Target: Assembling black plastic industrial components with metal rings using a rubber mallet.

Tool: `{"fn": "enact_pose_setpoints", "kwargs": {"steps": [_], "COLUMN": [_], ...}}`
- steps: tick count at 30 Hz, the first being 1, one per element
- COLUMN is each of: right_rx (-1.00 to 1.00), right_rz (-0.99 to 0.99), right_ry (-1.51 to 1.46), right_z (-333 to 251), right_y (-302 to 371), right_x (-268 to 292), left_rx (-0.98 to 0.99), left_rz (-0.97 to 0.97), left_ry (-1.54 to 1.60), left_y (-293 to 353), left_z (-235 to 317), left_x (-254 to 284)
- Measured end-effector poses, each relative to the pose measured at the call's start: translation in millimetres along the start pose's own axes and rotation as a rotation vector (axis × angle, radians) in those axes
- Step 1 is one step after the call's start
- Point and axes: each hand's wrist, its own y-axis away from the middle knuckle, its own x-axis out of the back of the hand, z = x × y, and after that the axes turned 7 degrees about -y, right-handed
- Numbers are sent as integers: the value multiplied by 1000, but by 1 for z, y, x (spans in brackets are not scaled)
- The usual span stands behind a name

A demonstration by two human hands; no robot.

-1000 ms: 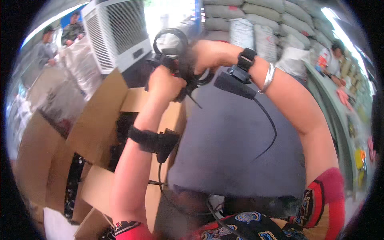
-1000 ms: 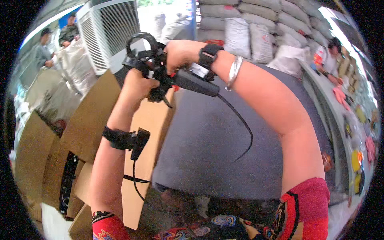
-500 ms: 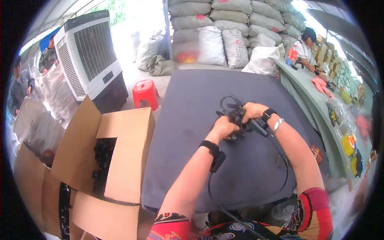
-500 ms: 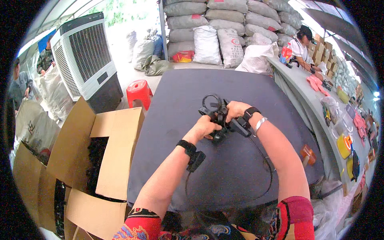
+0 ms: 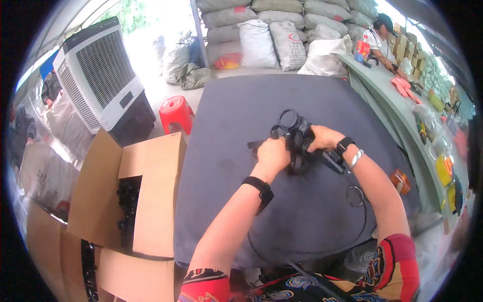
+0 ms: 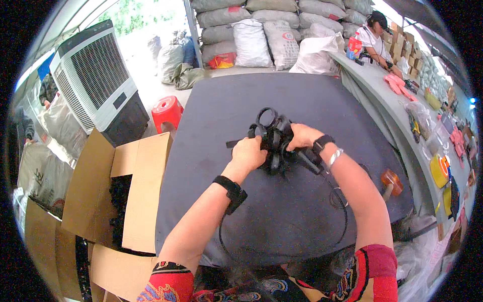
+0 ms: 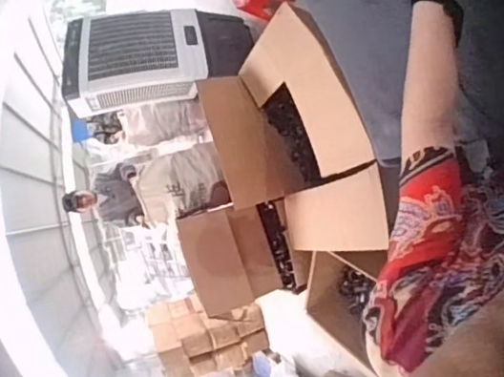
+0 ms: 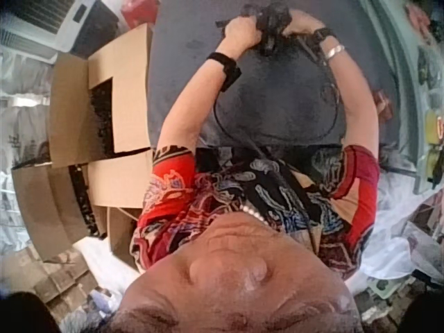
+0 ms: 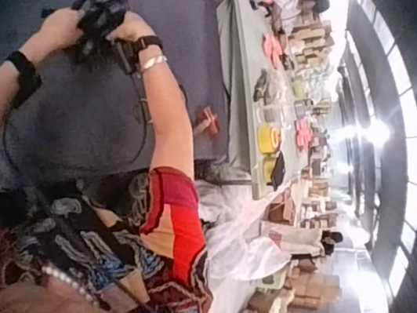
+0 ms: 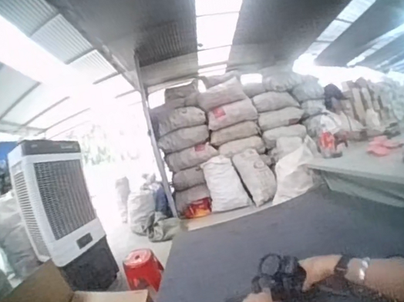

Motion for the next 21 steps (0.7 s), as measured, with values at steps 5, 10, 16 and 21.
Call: {"fn": "enact_pose_setpoints", "kwargs": {"steps": [5,10,16,21], "right_rx": [-9,-98,-67,-20], "right_rz": [150,209,178,192], "right_ry": [33,138,250,241], "right_z": [16,28,8,-6], "right_y": [8,6,23,26], "right_x": [-23,-23,-11,-7], "left_rx": [-162,-87,-9,-85], "left_rz": [97,37,29,171], "left_ry": [234,271,138,297], "left_y": [-11,-9,5,11], "left_z": [-7,0,4,-30], "left_x": [-26,-16,29,23]}}
